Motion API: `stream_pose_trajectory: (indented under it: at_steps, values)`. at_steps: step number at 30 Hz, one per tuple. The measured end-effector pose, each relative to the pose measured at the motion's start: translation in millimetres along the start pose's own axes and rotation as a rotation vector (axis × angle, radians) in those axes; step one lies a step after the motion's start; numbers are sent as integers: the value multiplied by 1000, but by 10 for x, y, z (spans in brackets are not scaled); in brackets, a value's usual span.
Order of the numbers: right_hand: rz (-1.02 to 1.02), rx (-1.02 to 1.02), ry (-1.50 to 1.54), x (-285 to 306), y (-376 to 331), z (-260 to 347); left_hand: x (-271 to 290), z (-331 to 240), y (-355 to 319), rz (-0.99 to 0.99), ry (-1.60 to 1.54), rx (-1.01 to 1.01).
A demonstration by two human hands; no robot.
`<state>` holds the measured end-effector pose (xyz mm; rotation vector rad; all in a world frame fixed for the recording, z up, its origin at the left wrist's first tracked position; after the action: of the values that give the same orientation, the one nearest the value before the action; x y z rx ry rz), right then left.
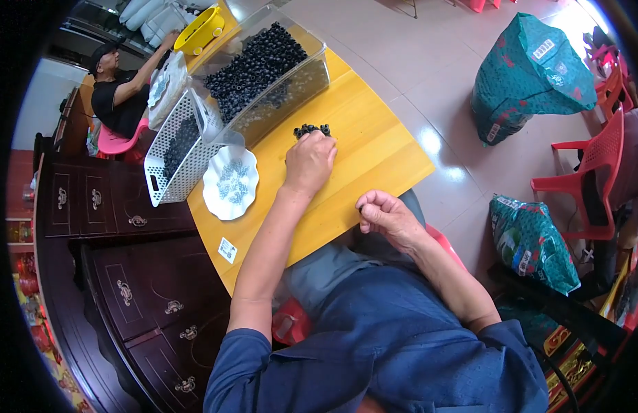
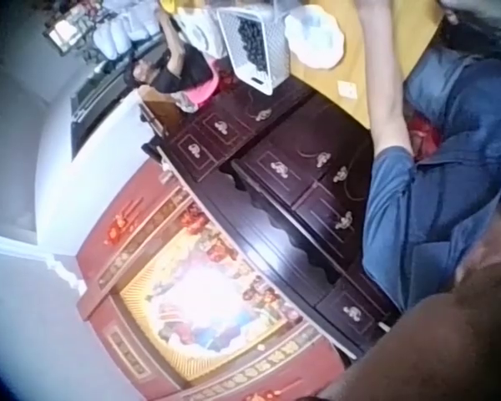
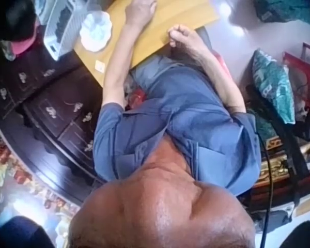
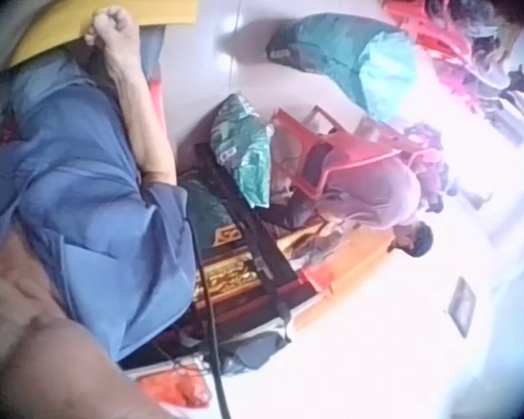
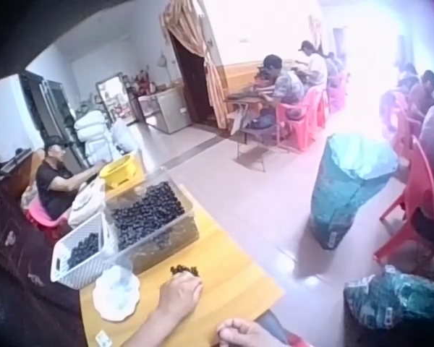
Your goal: Manually inspect and sort small black seeds or nuts from a pile onto a white plate.
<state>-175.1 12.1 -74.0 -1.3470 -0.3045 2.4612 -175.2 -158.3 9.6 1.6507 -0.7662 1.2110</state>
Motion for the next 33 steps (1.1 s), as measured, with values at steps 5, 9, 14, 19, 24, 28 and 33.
stream_pose_trajectory:
  at_steps: [5, 9, 14, 19, 24, 28, 33]
  values:
    - [40, 16, 75, 1, 4, -3, -79, 3, 32, 21, 9, -31]
    - [60, 41, 88, 41, 31, -1, -75, -2, 44, -13, 64, -65]
    - [45, 49, 161, -1, 7, 38, 106, -12, -44, 7, -182, 28]
    - [-26, 14, 214, 15, 5, -3, 386, -86, -446, 7, -678, 254]
    - [107, -2, 211, -91, 27, -41, 546, -292, -746, -77, -900, 175]
    - [139, 17, 180, -176, 45, -69, 637, -363, -860, -145, -883, 88]
    - [150, 19, 132, -244, 31, -114, 643, -332, -952, -154, -914, 98]
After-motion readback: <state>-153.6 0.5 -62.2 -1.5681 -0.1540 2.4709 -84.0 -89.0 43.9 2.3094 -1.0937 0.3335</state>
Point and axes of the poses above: each hand's wrist, its own y-axis towards the middle knuckle, its own x-axis out of the back of the hand, z = x × y, the point moved 9 cm from there along y, towards the middle knuckle, and after that the axes turned 7 degrees about y, right-handed, at the moved point
